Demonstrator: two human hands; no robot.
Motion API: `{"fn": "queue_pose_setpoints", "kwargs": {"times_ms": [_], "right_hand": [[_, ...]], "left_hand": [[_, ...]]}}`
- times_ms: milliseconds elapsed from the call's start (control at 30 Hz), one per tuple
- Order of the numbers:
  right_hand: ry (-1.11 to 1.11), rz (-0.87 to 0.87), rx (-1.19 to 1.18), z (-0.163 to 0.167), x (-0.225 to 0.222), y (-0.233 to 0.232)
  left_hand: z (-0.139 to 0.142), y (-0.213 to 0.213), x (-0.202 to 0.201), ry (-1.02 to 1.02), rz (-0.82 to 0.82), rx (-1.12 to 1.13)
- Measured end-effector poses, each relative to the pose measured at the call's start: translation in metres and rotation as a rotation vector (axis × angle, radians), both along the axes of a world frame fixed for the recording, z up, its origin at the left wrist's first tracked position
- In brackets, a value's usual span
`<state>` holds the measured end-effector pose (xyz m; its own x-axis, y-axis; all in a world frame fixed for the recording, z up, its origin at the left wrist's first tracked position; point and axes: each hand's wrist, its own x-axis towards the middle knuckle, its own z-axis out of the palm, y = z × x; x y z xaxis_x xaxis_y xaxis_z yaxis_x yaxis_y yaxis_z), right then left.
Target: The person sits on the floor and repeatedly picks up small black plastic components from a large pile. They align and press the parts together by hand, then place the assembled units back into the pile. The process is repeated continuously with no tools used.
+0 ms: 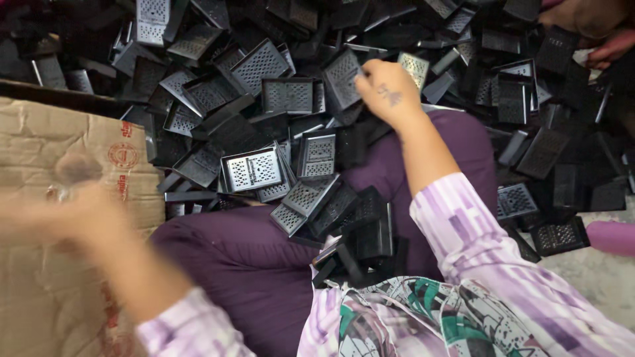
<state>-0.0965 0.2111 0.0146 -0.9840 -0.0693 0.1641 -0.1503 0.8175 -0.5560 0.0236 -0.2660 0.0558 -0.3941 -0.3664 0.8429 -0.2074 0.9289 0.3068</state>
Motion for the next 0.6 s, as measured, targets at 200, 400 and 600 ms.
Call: {"fn": "queue_pose_setpoints", "kwargs": {"times_ms": [200,400,600], "right_hand": [[-0.004,-0.024,-0.616,0.020,0.059,-0.019],[-0.151,0.364,-0.413,0.021,0.084,-0.067],[0.106,0.308,0.126,0.021,0.041,-0.080]], "left_hand": [[-0.054,0.207,-0.026,-0.499,-1.192,1.202],[-0.022,0.238,-0.017,-0.302,-1.462,1.926],[-0.053,0.211,-0.035,-0.053,-1.118,1.634]]}}
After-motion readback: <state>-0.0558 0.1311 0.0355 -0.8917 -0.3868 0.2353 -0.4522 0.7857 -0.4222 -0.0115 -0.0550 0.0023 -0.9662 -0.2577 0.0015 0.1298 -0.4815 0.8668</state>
